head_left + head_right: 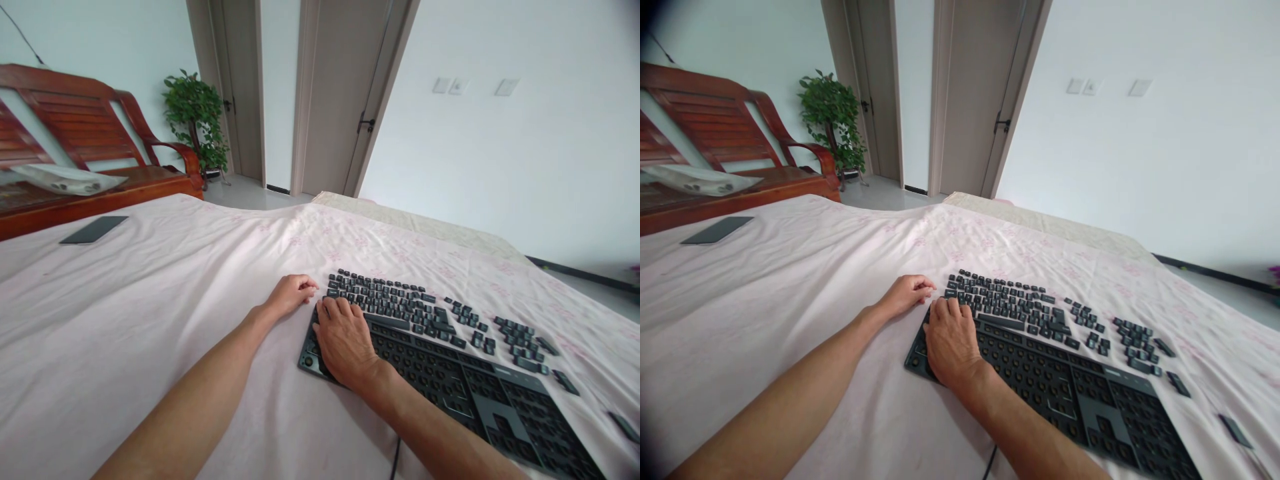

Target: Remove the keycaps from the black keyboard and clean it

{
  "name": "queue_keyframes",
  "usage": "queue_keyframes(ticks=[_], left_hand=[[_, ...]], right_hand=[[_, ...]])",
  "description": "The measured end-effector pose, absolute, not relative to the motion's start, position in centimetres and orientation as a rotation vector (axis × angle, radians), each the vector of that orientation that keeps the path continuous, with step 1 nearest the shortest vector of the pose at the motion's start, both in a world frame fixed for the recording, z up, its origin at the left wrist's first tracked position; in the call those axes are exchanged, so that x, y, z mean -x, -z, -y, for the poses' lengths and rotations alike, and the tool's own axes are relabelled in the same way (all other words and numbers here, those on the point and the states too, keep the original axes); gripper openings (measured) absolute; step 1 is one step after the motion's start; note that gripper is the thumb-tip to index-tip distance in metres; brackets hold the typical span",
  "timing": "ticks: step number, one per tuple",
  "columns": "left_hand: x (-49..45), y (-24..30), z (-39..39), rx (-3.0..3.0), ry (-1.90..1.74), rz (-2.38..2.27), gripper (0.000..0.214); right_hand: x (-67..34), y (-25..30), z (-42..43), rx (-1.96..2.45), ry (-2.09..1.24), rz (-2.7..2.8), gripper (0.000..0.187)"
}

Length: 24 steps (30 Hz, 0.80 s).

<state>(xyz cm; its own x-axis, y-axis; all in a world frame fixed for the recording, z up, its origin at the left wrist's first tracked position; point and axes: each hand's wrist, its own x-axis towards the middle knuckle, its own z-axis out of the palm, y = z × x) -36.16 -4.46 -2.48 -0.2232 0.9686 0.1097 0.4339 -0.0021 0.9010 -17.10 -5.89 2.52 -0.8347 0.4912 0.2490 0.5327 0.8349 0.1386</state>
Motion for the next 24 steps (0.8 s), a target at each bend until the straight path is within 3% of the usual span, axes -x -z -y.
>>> queue_keyframes(ticks=[10, 16, 24], left_hand=[[36.2, 2.8, 4.3, -1.457, -1.183, -1.742, 0.027], [36.2, 2.9, 4.2, -1.457, -1.177, -1.74, 0.027], [36.2, 2.8, 4.2, -1.451, -1.194, -1.71, 0.031]], right_hand=[[15.5, -3.2, -2.9, 0.986, -0.212, 2.546, 0.029], [17.6, -3.7, -9.4, 1.26, -0.162, 2.5, 0.025], [21.0, -2.7, -10.8, 1.241, -0.052, 2.666, 0.021]])
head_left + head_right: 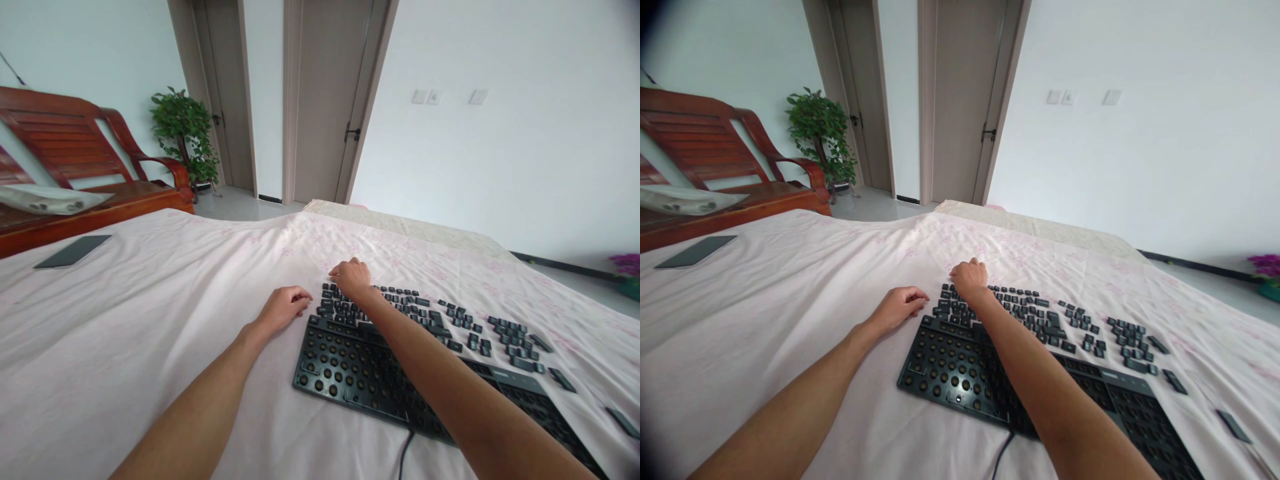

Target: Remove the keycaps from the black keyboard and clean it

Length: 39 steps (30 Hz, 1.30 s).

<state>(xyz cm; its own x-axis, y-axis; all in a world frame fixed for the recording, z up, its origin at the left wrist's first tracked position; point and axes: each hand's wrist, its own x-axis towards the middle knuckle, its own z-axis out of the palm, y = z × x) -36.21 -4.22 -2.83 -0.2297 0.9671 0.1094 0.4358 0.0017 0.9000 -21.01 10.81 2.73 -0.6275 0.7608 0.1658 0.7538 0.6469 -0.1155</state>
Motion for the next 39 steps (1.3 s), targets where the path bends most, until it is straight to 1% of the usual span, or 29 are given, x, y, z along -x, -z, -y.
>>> queue_keyframes(ticks=[6, 7, 8, 9, 12, 13, 15, 17, 25, 34, 39], left_hand=[[36.1, 2.8, 4.2, -1.433, -1.219, -1.699, 0.027], [36.1, 2.7, 4.2, -1.417, -1.248, -1.694, 0.027], [36.0, 2.6, 4.3, -1.399, -1.293, -1.687, 0.027], [35.9, 2.4, 4.3, -1.378, -1.357, -1.682, 0.027], [35.2, 1.5, 4.5, -1.353, -1.591, -1.663, 0.03], [34.9, 1.2, 4.6, -1.372, -1.659, -1.652, 0.031], [34.1, 0.6, 4.8, -1.45, -1.752, -1.623, 0.032], [33.3, 0.1, 5.0, -1.538, -1.796, -1.598, 0.032], [31.6, -0.3, 5.5, -1.637, -1.859, -1.617, 0.021], [31.7, 0.1, 5.6, -1.633, -1.868, -1.587, 0.02], [31.5, 0.2, 5.7, -1.677, -1.858, -1.574, 0.019]], right_hand=[[21.6, -2.4, -10.5, 1.154, -0.06, 2.666, 0.021], [21.6, -2.4, -10.3, 1.151, -0.134, 2.623, 0.02], [21.5, -2.5, -9.9, 1.153, -0.287, 2.544, 0.019], [21.5, -2.7, -9.5, 1.148, -0.518, 2.42, 0.019], [21.0, -3.1, -7.5, 1.01, -1.388, 1.834, 0.022], [20.8, -3.2, -6.8, 0.945, -1.607, 1.649, 0.025], [20.1, -3.3, -5.3, 0.849, -1.902, 1.383, 0.032], [19.5, -3.4, -4.0, 0.81, -2.043, 1.27, 0.038], [18.1, -3.2, -1.7, 0.846, -2.072, 1.202, 0.04], [17.2, -3.3, -1.1, 0.783, -2.139, 1.131, 0.037], [16.9, -2.9, -0.9, 0.837, -2.051, 1.163, 0.037]])
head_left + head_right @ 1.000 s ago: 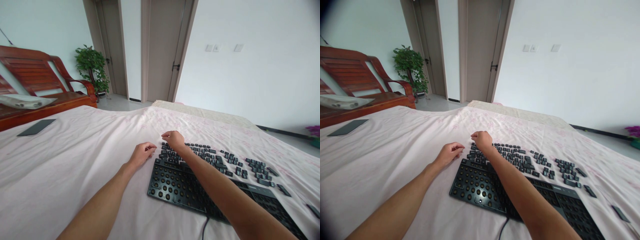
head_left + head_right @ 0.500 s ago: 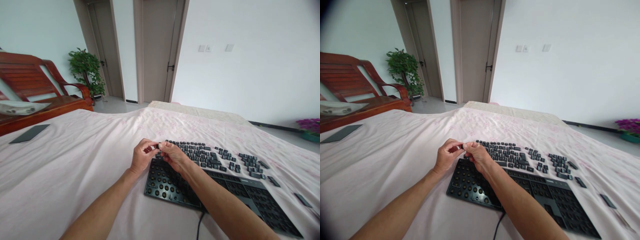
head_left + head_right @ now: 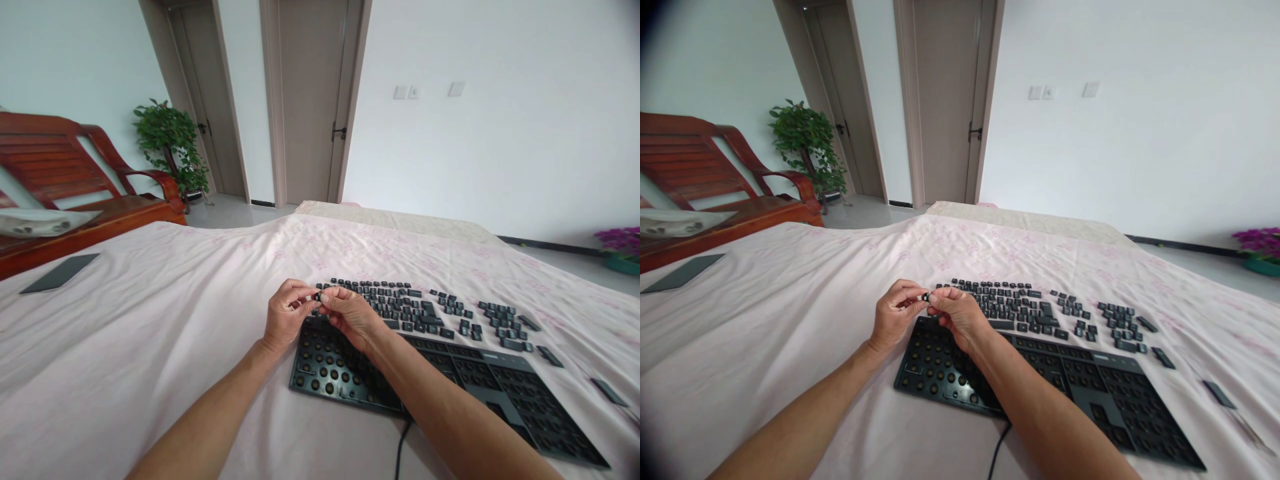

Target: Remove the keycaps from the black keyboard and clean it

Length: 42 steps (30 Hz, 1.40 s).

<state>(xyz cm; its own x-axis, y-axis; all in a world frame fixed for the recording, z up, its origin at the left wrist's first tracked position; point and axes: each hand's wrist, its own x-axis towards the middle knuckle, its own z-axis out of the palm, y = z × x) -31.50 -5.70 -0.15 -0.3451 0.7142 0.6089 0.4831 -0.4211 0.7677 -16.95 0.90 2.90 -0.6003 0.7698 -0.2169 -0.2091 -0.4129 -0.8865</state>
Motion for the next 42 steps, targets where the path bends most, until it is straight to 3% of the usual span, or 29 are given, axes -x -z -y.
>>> queue_keyframes(ticks=[8, 17, 42], left_hand=[[31.9, 0.3, 5.7, -1.707, -1.612, -1.546, 0.033], [34.6, 2.2, 4.7, -1.55, -1.154, -1.933, 0.042], [34.6, 2.3, 4.8, -1.794, -0.949, -2.047, 0.03]], right_hand=[[15.2, -3.4, -0.9, 0.908, -1.781, 1.35, 0.031], [13.3, -0.6, -0.7, 1.024, -1.181, 2.019, 0.006], [14.5, -2.1, 1.8, 0.784, 0.116, 2.746, 0.022]])
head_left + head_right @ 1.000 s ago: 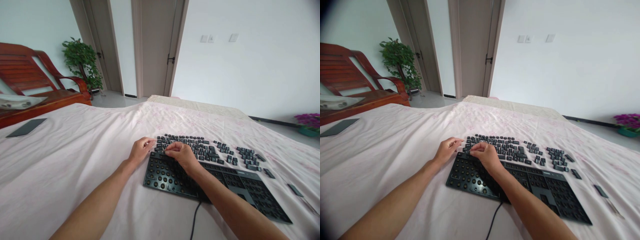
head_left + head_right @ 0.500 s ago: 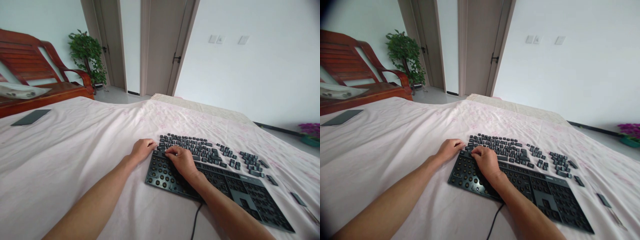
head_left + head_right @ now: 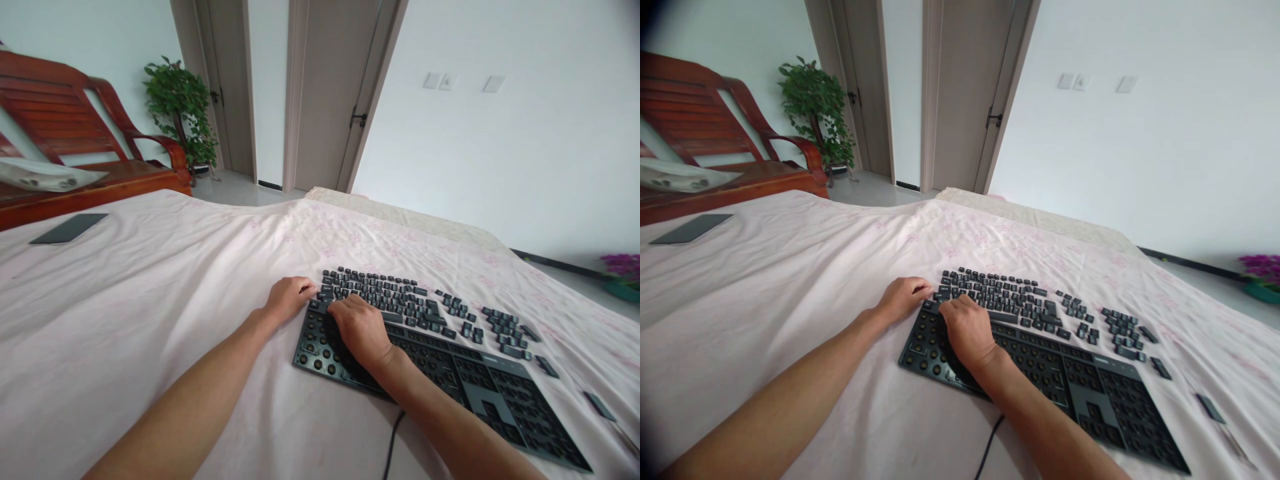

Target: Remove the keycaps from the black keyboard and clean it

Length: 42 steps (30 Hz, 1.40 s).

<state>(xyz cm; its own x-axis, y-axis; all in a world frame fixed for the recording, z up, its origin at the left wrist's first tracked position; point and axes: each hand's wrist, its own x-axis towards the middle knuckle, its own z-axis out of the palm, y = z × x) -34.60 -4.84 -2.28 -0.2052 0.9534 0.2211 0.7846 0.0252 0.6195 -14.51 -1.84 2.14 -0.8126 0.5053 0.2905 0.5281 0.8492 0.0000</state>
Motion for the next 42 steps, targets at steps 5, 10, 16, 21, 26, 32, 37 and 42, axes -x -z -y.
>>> queue_keyframes(ticks=[5, 10, 16, 21, 26, 32, 37, 42], left_hand=[[34.5, 2.3, 4.8, -1.788, -0.932, -2.075, 0.03], [34.5, 2.3, 4.7, -1.77, -0.921, -2.095, 0.029], [34.5, 2.4, 4.7, -1.78, -0.956, -2.09, 0.028], [34.4, 2.0, 4.9, -1.784, -0.914, -2.112, 0.029], [34.2, 1.9, 5.0, -1.786, -0.91, -2.112, 0.028], [34.2, 1.9, 5.1, -1.78, -0.916, -2.108, 0.029], [34.2, 1.6, 5.2, -1.757, -0.911, -2.086, 0.028], [34.2, 1.4, 5.2, -1.774, -0.946, -2.053, 0.028]], right_hand=[[14.4, -2.5, 2.7, 0.731, 0.238, 2.822, 0.016], [14.5, -2.4, 4.0, 0.691, 0.434, 2.875, 0.023], [14.6, -1.4, 5.4, 0.642, 0.687, 2.874, 0.045], [14.8, -0.5, 6.2, 0.571, 0.841, 2.896, 0.052], [14.0, -1.5, 6.2, 0.632, 0.586, 2.929, 0.053], [12.7, -4.3, -0.2, 0.977, -0.082, 2.668, 0.041], [13.9, -4.6, -7.5, 1.281, -0.162, 2.528, 0.026], [16.2, -4.1, -10.8, 1.312, -0.028, 2.615, 0.025]])
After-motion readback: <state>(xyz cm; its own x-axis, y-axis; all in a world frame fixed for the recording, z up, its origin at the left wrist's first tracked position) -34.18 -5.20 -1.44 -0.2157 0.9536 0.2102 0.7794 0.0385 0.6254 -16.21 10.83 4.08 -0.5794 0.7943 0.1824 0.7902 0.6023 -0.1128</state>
